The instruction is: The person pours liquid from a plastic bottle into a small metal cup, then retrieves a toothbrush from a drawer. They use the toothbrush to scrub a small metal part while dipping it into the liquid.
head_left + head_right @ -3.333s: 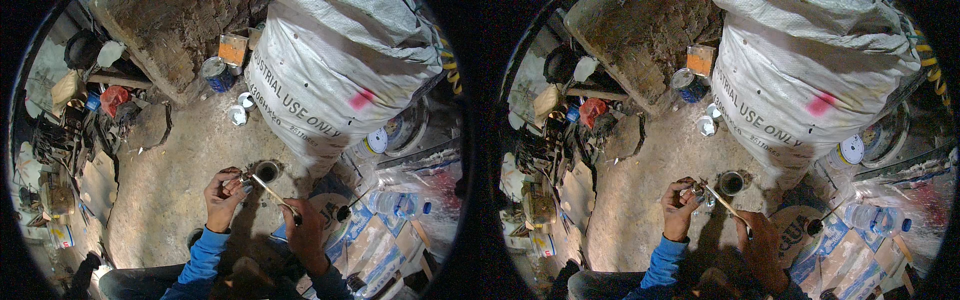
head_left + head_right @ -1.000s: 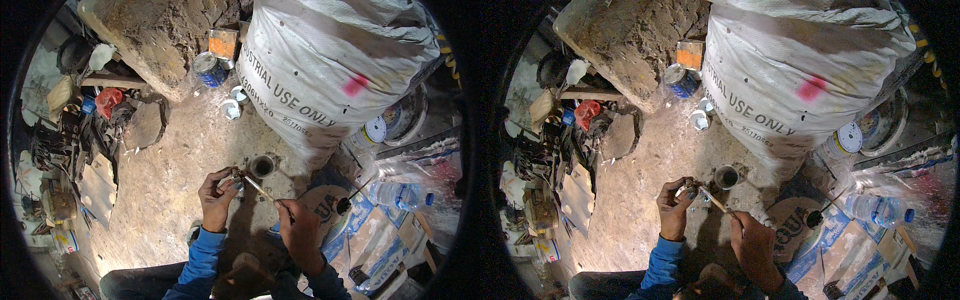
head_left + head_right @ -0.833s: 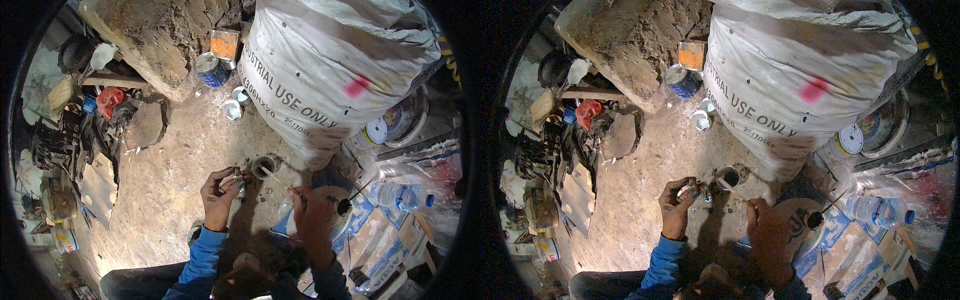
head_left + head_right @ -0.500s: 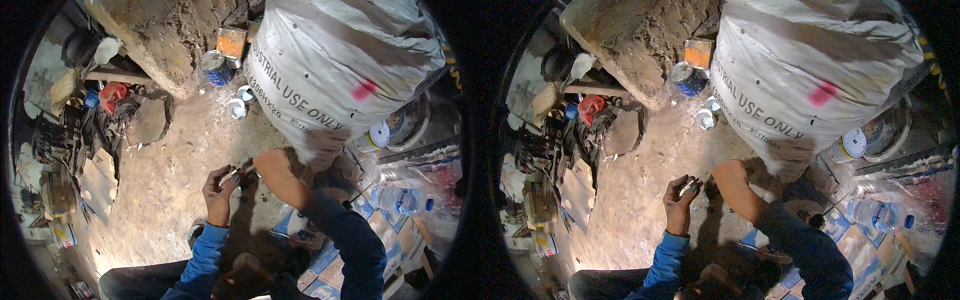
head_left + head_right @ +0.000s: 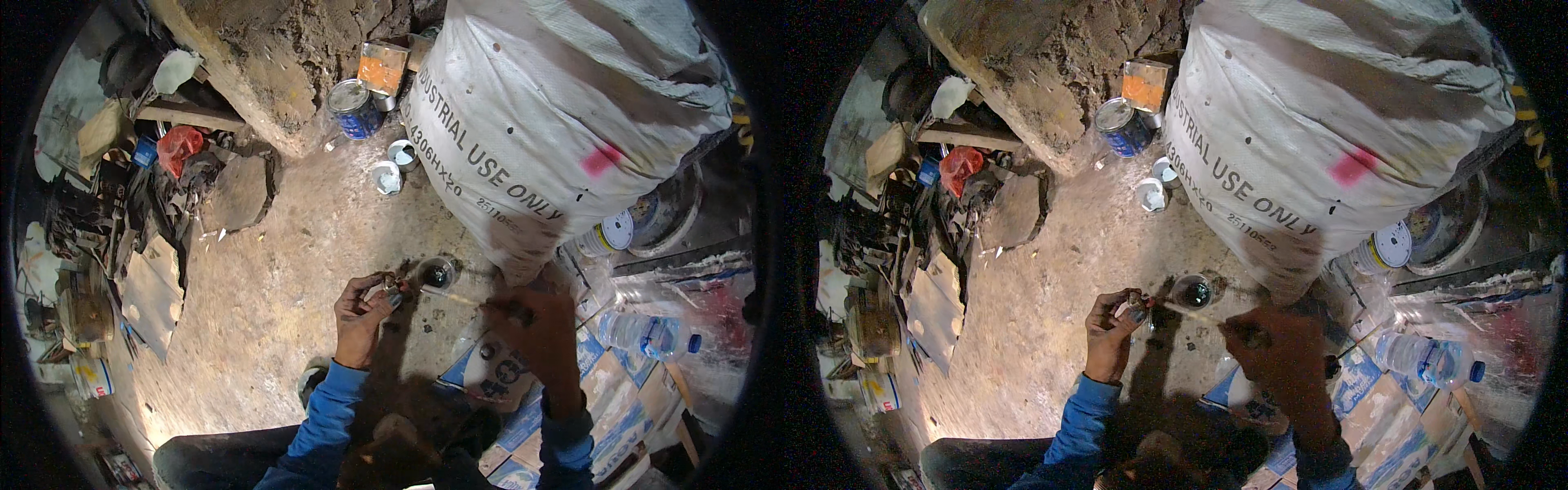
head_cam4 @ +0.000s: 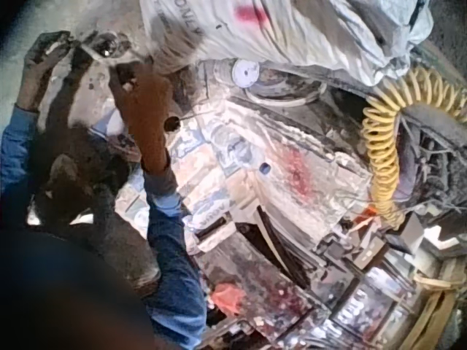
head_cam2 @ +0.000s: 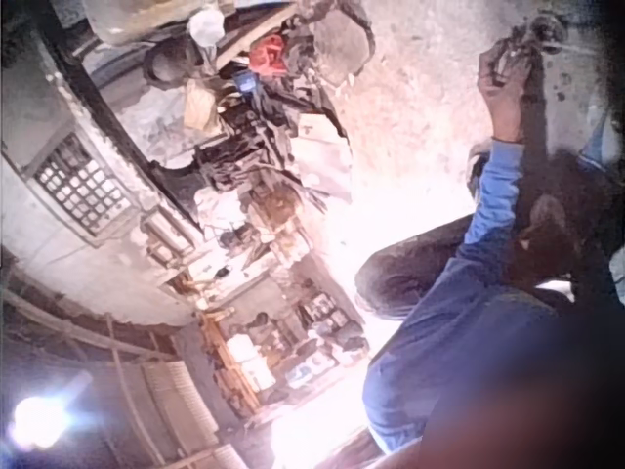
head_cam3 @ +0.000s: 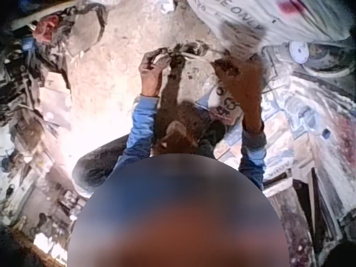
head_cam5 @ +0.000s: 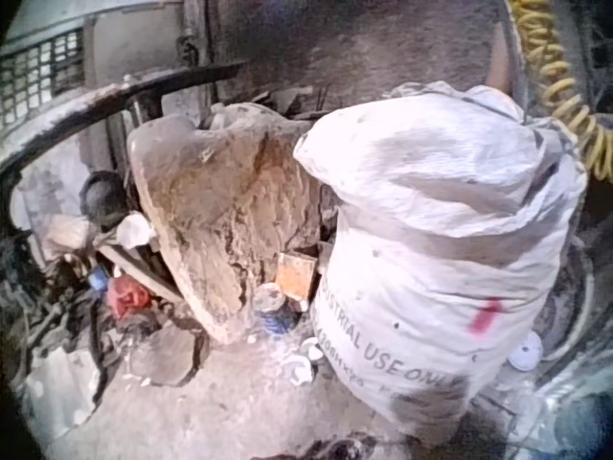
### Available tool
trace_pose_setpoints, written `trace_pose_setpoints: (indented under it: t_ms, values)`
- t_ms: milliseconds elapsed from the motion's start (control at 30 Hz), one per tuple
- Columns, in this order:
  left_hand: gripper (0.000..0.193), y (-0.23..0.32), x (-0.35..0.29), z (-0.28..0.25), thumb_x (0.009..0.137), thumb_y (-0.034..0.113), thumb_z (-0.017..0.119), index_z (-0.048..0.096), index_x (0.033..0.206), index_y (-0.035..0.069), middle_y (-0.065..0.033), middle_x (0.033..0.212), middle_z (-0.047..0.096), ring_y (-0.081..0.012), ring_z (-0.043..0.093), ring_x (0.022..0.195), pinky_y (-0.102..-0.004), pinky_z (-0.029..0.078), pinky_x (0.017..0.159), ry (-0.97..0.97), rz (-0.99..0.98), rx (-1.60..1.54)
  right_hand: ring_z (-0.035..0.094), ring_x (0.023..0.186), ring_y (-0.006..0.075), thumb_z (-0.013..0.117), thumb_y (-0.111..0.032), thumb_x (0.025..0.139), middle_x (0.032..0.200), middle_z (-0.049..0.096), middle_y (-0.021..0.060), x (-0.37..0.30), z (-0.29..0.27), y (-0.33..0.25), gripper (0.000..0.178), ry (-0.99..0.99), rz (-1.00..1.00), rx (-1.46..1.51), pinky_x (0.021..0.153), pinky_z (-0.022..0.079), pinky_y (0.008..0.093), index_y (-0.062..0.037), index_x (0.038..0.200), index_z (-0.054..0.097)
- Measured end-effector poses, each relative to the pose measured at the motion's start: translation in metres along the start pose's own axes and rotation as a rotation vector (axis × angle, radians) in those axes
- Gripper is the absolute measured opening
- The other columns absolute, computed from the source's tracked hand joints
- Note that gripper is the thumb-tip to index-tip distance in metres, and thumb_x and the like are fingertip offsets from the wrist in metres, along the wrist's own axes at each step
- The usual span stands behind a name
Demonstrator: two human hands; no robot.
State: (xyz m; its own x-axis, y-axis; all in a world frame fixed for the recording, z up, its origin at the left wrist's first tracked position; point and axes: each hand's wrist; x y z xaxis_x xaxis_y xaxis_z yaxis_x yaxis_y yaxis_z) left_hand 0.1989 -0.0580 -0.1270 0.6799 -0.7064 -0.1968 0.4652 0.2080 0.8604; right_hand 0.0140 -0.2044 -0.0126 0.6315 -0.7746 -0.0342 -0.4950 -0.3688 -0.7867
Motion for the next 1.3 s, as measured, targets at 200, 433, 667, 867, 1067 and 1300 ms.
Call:
trace_pose_setpoints:
  t_ms: [200, 433, 667, 867, 1067, 1300]
  values:
    - [0.035, 0.007, -0.004, 0.015, 0.077, -0.012, 0.065, 0.055, 0.11, -0.003, -0.0172, 0.112, 0.062, -0.0242, 0.062, 0.105, -0.0353, 0.049, 0.094, -0.029, 0.021, -0.006, 0.069, 0.066, 0.0181, 0.071, -0.019, 0.08, 0.076, 0.071, 0.0119, -0.018, 0.016, 0.003, 0.017, 0.006, 0.199, 0.073, 0.063, 0.053, 0.0299, -0.0044, 0.089, 0.073]
    - [0.033, 0.016, -0.011, 0.027, 0.078, -0.012, 0.065, 0.055, 0.109, -0.004, -0.018, 0.111, 0.062, -0.0257, 0.063, 0.102, -0.0356, 0.05, 0.093, -0.036, 0.055, -0.002, 0.06, 0.055, 0.0118, 0.075, -0.009, 0.073, 0.066, 0.066, 0.0083, -0.03, 0.023, -0.005, 0.009, 0.2, 0.018, 0.125, 0.052, 0.043, 0.025, -0.004, 0.08, 0.071]
    - [0.033, 0.015, -0.012, 0.031, 0.079, -0.012, 0.065, 0.055, 0.11, -0.004, -0.0173, 0.111, 0.062, -0.0246, 0.063, 0.102, -0.0351, 0.051, 0.092, -0.018, 0.05, 0.002, 0.062, 0.062, 0.0166, 0.074, -0.004, 0.071, 0.074, 0.067, 0.0089, -0.038, 0.022, -0.004, 0.01, 0.236, -0.056, 0.081, 0.055, 0.045, 0.0277, -0.005, 0.079, 0.069]
    - [0.034, 0.013, -0.013, 0.033, 0.079, -0.011, 0.066, 0.055, 0.111, -0.004, -0.0171, 0.11, 0.063, -0.0241, 0.063, 0.102, -0.0349, 0.051, 0.092, -0.001, 0.042, 0.006, 0.065, 0.067, 0.0206, 0.074, -0.003, 0.07, 0.076, 0.066, 0.0105, -0.038, 0.018, -0.005, 0.012, 0.222, -0.081, 0.06, 0.058, 0.047, 0.0298, -0.0052, 0.08, 0.068]
    - [0.033, 0.013, -0.013, 0.031, 0.079, -0.009, 0.066, 0.056, 0.11, -0.004, -0.0166, 0.109, 0.063, -0.0235, 0.064, 0.1, -0.0337, 0.051, 0.092, -0.007, 0.072, 0.047, 0.065, 0.065, 0.0216, 0.074, -0.004, 0.071, 0.076, 0.067, 0.0106, -0.037, 0.028, -0.008, 0.012, 0.229, -0.119, 0.071, 0.058, 0.049, 0.031, -0.0059, 0.08, 0.068]
    - [0.032, 0.017, -0.013, 0.028, 0.079, -0.009, 0.066, 0.056, 0.109, -0.004, -0.0162, 0.108, 0.063, -0.0216, 0.064, 0.099, -0.0318, 0.051, 0.09, 0.016, 0.071, 0.035, 0.066, 0.064, 0.0216, 0.073, -0.007, 0.073, 0.075, 0.068, 0.0105, -0.04, 0.029, -0.013, 0.011, 0.253, -0.061, 0.065, 0.057, 0.049, 0.0312, -0.0057, 0.084, 0.07]
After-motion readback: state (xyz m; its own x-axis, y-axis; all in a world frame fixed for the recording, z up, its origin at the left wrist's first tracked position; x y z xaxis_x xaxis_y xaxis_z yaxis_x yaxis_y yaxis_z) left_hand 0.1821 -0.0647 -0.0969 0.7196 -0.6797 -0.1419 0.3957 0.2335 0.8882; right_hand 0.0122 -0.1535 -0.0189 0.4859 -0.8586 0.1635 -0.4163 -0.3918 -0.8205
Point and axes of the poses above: each hand's wrist, its own x-axis towards the middle knuckle, its own z-axis out of the palm, y = z × x
